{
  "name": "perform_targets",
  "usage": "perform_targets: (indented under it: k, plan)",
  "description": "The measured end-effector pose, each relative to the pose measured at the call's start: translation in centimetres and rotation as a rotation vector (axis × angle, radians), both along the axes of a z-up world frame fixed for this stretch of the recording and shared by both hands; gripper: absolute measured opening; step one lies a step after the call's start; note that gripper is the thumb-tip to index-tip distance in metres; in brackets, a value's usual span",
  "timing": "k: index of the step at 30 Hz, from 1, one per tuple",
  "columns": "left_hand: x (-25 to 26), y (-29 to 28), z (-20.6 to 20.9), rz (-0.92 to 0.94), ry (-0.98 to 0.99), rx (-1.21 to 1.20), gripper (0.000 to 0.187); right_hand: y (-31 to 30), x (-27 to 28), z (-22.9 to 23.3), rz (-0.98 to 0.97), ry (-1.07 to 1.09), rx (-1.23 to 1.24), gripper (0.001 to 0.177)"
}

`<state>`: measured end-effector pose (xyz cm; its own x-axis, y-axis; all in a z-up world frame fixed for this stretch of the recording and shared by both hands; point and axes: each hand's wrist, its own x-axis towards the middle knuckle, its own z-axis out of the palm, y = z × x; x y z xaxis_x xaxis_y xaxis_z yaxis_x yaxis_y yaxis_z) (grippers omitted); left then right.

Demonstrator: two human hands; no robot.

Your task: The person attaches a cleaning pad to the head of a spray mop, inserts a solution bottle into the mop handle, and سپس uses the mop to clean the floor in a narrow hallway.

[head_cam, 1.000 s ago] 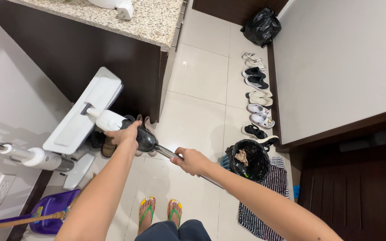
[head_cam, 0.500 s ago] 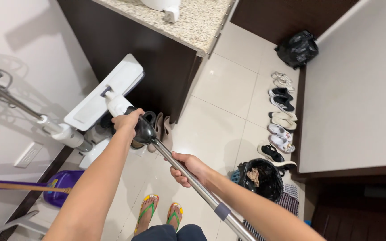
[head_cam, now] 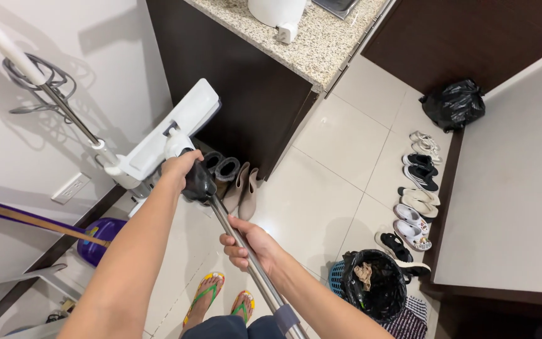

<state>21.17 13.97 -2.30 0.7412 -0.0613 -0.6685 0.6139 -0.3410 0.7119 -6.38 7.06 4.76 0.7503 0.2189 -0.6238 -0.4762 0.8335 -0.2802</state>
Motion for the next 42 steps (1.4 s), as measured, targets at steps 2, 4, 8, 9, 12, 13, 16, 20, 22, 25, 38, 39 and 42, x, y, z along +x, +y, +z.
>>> perform_targets:
  k: [2, 4, 8, 9, 12, 13, 16, 20, 22, 25, 38, 39, 42]
  plan:
    - [0.0, 0.3, -0.8, 0.005, 0.015, -0.065, 0.049, -0.5, 0.5, -0.9, 0.036, -0.033, 0.092, 0.048]
    - [-0.4, 0.6, -1.4, 0.013, 0.022, -0.100, 0.046, -0.6, 0.7, -2.2, 0.101, -0.057, 0.148, 0.047]
    - [-0.8, 0.7, -1.5, 0.041, 0.016, -0.032, 0.045, 0.0, 1.3, -4.3, 0.030, -0.044, 0.234, 0.048]
    - [-1.1, 1.0, -1.4, 0.050, 0.016, 0.010, 0.046, 0.0, 1.7, -4.4, 0.043, -0.048, 0.228, 0.048]
    - [-1.5, 1.4, -1.4, 0.060, 0.007, -0.075, 0.044, 0.6, 2.4, -3.5, 0.028, 0.025, 0.043, 0.033]
    - [-1.7, 1.2, -1.5, 0.079, 0.026, -0.063, 0.048, 0.9, 2.1, -3.0, 0.016, 0.069, -0.041, 0.025]
    - [-1.7, 1.9, -2.6, 0.101, 0.080, -0.070, 0.056, 0.8, 2.3, -2.4, 0.014, 0.038, -0.087, 0.017]
    - [-2.5, 2.0, -6.1, 0.059, 0.088, -0.089, 0.052, 1.0, 1.7, -2.5, 0.036, 0.067, -0.164, 0.012]
    - [-2.9, 1.4, -7.5, 0.060, 0.076, -0.029, 0.055, 0.9, 1.2, -2.6, 0.044, 0.090, -0.216, 0.014]
    - [-3.4, 1.3, -8.5, 0.070, 0.078, 0.020, 0.060, 0.9, 0.6, -2.5, 0.031, 0.099, -0.234, 0.016]
    - [-2.7, 1.1, -6.5, 0.110, 0.187, -0.219, 0.047, 0.3, 2.0, -0.7, 0.036, 0.083, -0.352, 0.013]
    - [-2.3, 0.7, -7.1, 0.102, 0.207, -0.238, 0.045, 0.0, 2.8, -1.5, 0.029, 0.067, -0.361, 0.013]
    - [-5.5, -0.9, -8.5, 0.060, 0.313, -0.599, 0.042, -1.2, 1.7, -2.9, 0.109, 0.015, -0.380, 0.024]
